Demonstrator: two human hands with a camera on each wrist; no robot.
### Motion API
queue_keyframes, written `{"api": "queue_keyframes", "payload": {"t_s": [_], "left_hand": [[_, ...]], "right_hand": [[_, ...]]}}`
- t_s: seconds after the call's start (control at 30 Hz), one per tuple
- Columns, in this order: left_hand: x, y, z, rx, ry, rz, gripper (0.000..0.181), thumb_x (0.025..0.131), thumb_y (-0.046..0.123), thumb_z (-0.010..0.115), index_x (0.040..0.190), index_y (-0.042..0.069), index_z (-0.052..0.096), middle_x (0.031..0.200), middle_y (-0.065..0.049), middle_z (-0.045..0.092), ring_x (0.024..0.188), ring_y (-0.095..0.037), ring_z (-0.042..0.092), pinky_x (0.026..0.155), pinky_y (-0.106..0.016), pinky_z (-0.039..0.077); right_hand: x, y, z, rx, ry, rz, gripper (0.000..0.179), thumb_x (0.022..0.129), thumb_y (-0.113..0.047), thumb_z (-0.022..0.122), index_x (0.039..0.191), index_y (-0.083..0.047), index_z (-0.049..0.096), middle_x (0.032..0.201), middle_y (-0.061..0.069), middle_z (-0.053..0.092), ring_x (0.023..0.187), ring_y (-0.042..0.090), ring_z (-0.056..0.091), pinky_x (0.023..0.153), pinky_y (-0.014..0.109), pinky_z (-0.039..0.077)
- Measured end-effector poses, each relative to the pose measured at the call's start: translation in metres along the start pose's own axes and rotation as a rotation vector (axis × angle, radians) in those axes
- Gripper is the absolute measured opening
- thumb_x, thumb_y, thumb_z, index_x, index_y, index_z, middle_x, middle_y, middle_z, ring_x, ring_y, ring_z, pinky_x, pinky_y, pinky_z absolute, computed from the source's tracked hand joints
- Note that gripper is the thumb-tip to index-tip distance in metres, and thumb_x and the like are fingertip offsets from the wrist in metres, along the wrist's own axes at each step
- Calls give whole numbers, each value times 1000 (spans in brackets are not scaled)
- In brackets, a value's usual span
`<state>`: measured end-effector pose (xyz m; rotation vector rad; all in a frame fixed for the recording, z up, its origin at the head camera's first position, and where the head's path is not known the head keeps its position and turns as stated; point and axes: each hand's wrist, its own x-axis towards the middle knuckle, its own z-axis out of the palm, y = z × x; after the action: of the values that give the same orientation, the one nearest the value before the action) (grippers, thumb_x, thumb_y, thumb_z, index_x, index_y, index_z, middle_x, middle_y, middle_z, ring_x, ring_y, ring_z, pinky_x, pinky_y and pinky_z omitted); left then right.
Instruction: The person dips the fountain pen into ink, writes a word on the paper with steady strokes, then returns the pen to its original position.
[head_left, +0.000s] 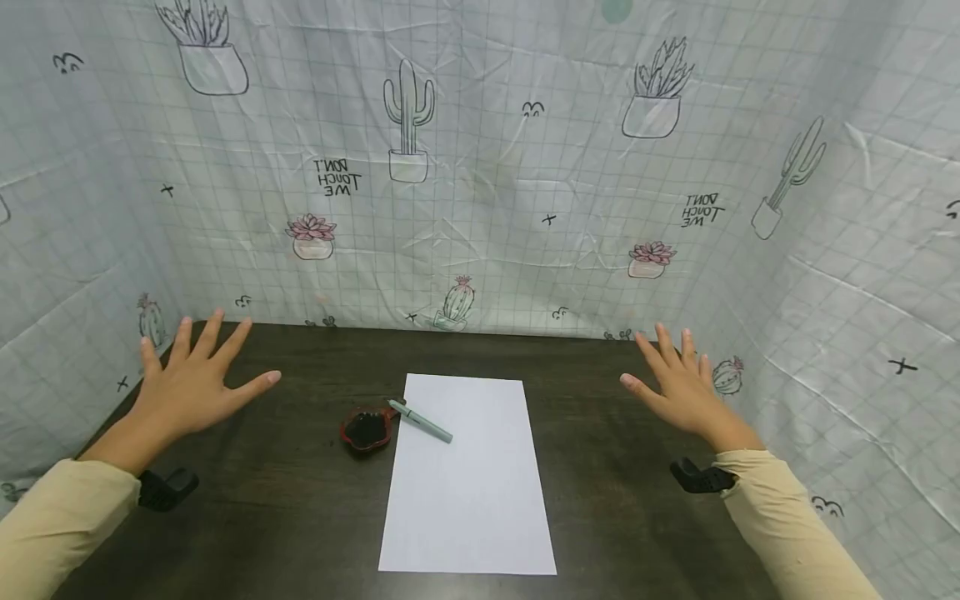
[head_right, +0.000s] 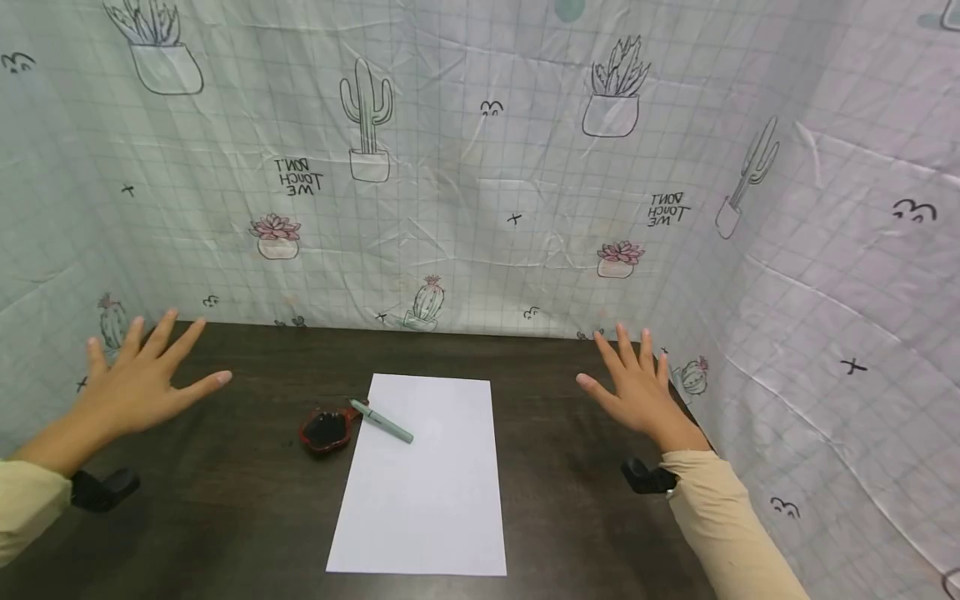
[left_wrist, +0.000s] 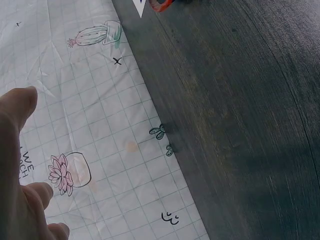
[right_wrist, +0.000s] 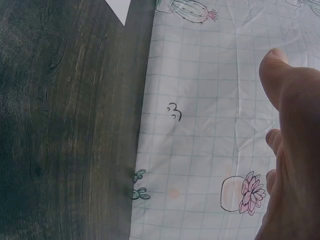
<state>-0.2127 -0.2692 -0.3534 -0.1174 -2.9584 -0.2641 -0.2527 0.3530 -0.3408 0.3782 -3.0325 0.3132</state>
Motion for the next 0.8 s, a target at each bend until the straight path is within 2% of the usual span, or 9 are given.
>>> {"api": "queue_keyframes", "payload": {"t_s": [0.27,0.47,0.6,0.8], "left_hand": [[0,-2,1,10,0,3,99,84,76,43,156,22,1,159,-21,-8,138,-55,-10,95,-76,-17],[-2,-3,4,14,-1,10,98,85,76,43,156,23,2,159,-21,-8,139,-55,-9,95,-76,-17],[-3,-2,7,19,-8,16,97,85,75,43,156,23,2,159,-21,-7,138,-55,-8,95,-77,-16],[-5,8,14,11,-8,63,97,85,76,43,156,25,1,159,-20,-5,139,-55,-7,95,-76,-17]], "right_hand": [[0,-1,3,12,5,-19,78,98,-56,39,156,-18,3,158,13,-19,137,38,-33,101,71,-17],[0,0,7,12,-9,-17,78,98,-57,39,156,-22,-1,158,13,-20,136,37,-34,100,70,-19],[2,-1,10,23,-16,-23,78,98,-56,39,156,-22,0,158,16,-18,137,38,-33,101,72,-16],[12,-11,18,49,-20,-32,78,98,-58,39,156,-22,1,159,16,-16,138,38,-32,102,72,-13]]}}
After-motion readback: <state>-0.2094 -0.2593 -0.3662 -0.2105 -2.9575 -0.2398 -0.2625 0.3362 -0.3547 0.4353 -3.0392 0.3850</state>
